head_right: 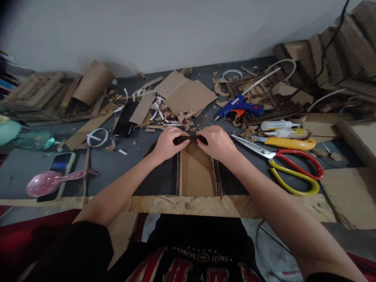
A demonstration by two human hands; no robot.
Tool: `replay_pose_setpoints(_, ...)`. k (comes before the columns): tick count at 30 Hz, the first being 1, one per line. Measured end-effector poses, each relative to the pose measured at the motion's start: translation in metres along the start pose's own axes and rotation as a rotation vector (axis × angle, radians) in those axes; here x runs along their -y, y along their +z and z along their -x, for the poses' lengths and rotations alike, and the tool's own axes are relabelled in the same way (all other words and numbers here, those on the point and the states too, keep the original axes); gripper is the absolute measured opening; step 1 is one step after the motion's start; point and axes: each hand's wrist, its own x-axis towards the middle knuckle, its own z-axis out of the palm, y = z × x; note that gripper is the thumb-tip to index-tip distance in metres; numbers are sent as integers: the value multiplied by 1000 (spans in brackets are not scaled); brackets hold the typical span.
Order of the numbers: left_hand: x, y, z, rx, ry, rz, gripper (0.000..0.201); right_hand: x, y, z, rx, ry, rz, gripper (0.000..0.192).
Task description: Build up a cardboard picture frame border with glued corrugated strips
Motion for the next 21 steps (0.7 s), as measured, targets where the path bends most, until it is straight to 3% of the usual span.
replay_pose_setpoints(13,2,3,-6,-33,26,-27,16,1,5,3,-58,53,16,20)
replay_pose_setpoints(21,0,1,-6,-30,14,-95,22,1,3,3,-14,73,-37,21)
